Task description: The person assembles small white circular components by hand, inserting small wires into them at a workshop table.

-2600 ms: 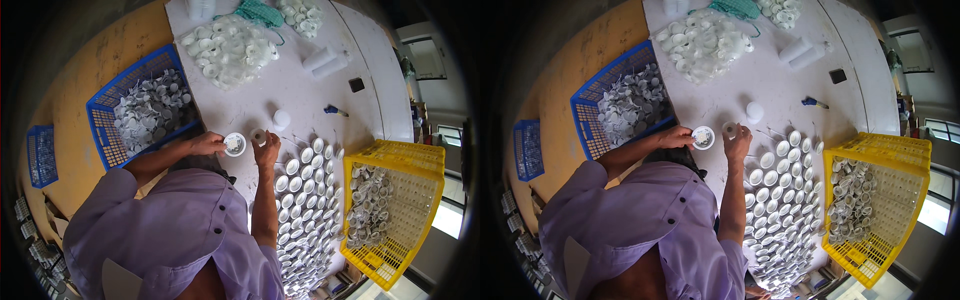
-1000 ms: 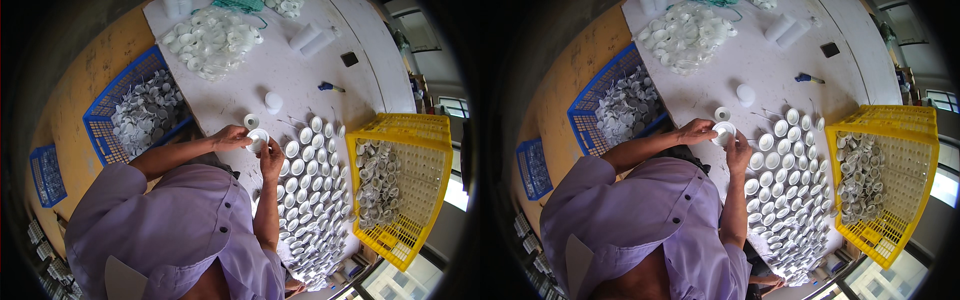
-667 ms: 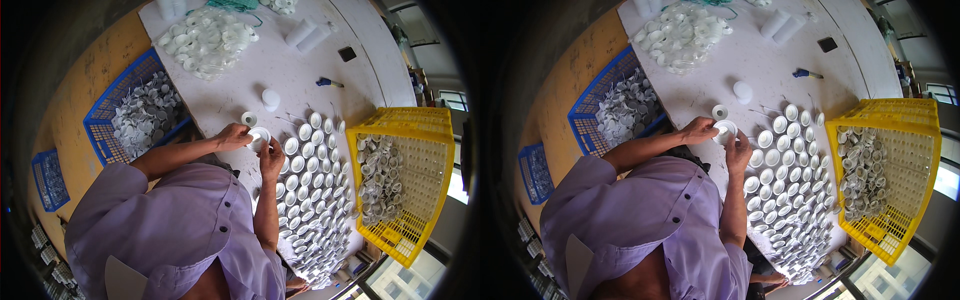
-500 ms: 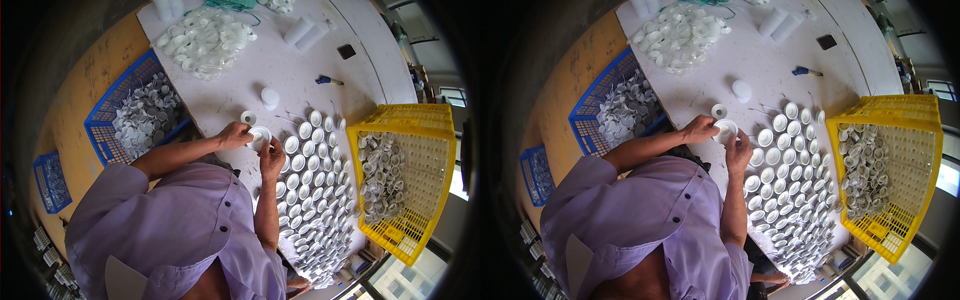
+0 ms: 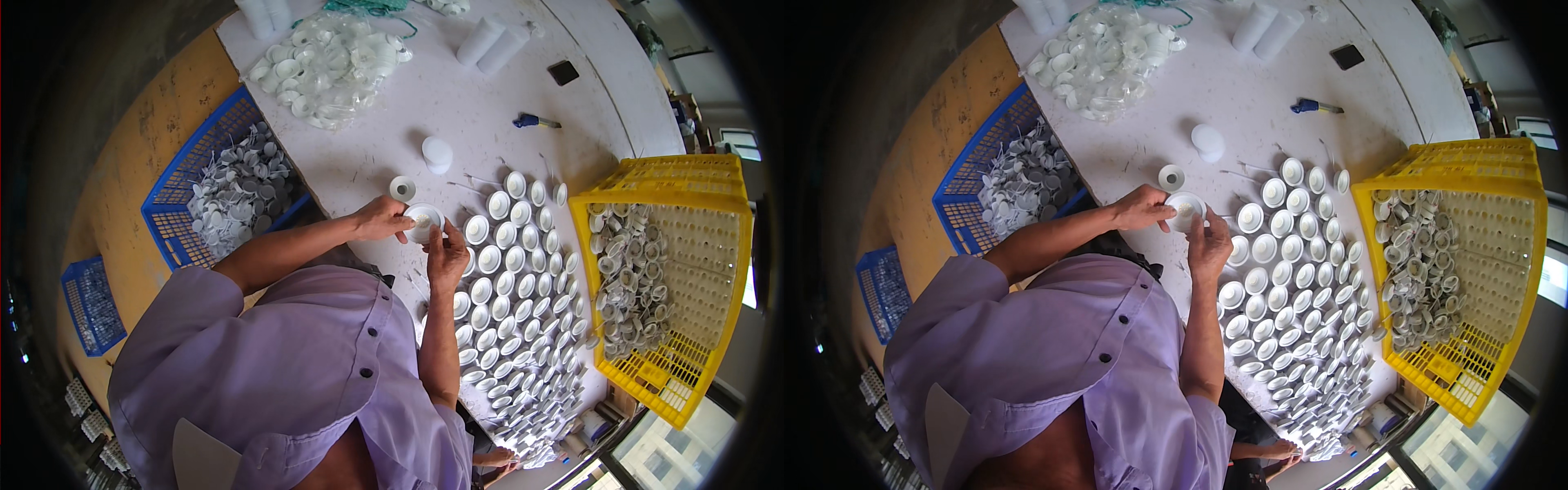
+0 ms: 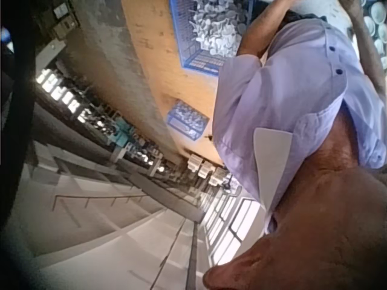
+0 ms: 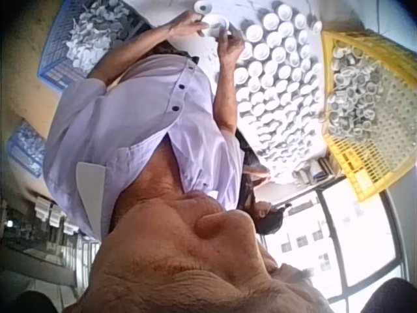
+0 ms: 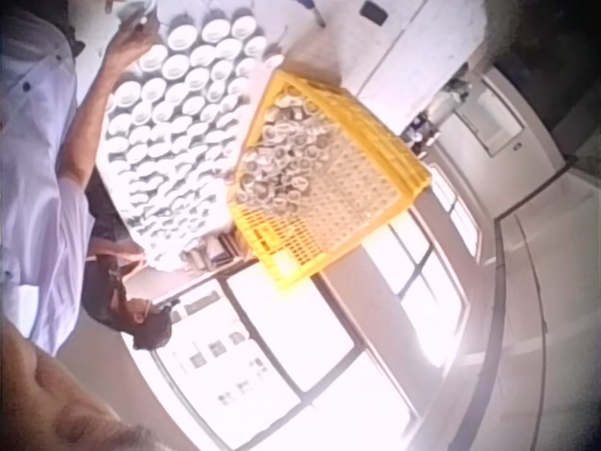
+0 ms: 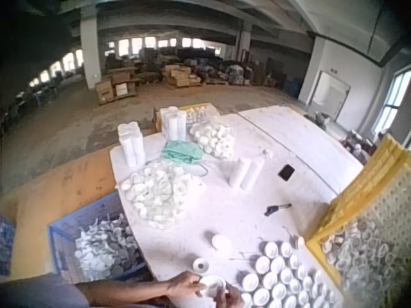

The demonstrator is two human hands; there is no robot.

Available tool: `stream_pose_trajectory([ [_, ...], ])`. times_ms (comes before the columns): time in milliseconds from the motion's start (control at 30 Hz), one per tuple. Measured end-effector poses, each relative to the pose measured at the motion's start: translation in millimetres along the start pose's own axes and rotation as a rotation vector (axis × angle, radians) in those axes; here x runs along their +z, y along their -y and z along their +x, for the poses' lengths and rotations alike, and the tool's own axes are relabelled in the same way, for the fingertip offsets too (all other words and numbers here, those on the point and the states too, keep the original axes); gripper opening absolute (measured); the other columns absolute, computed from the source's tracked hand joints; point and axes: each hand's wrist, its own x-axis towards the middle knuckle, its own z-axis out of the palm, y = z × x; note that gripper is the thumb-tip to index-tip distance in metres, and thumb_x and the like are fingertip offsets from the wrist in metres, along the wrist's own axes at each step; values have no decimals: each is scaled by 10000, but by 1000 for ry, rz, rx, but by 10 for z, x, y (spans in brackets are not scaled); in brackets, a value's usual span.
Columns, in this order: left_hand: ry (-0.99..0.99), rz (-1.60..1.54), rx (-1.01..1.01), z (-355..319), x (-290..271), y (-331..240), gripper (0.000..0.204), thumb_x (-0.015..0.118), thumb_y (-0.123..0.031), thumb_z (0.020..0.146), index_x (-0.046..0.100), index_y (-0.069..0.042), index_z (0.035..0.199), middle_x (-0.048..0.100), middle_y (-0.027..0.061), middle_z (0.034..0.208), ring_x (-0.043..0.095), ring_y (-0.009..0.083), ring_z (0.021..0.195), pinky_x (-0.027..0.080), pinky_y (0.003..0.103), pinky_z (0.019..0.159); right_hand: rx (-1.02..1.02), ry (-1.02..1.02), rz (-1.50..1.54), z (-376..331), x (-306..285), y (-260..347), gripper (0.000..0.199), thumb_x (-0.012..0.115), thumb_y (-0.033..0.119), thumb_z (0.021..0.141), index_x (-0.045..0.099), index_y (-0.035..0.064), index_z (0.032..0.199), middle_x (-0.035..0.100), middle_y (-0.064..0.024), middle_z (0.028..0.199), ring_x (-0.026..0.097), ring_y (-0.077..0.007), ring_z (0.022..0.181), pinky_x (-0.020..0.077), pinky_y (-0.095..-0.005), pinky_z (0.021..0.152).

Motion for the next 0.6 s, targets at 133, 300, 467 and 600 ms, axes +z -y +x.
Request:
stream_pose_trajectory([
  [133,-11,-3,-44,26,53,-25,219,546,-154,907,609,51,951,629,87,806,669,153,695,480,243,571,56,9,73,-12,-41,-69,268,653,76,846,604,-65,1069,595,-97,896,589,-105,606,497,-229,515],
  [300,-2,-63,-142,60,139,-212,218,550,-150,906,609,53,961,631,89,814,670,156,715,481,246,567,188,73,-1,15,-235,28,445,708,83,796,540,-46,1188,579,-125,1001,612,-140,700,516,-242,551],
  [467,69,75,-180,256,243,-132,225,544,-116,896,594,77,1000,650,131,857,675,193,732,525,284,614,-432,169,-715,36,-386,360,823,825,169,610,423,13,1311,452,-200,1257,473,-356,1112,418,-436,922],
  [600,86,135,-160,358,410,-299,220,543,-116,894,588,81,979,652,135,832,687,206,737,519,285,602,-490,279,-889,94,-599,374,723,778,185,645,474,10,1277,462,-145,1281,477,-332,1105,424,-407,919],
])
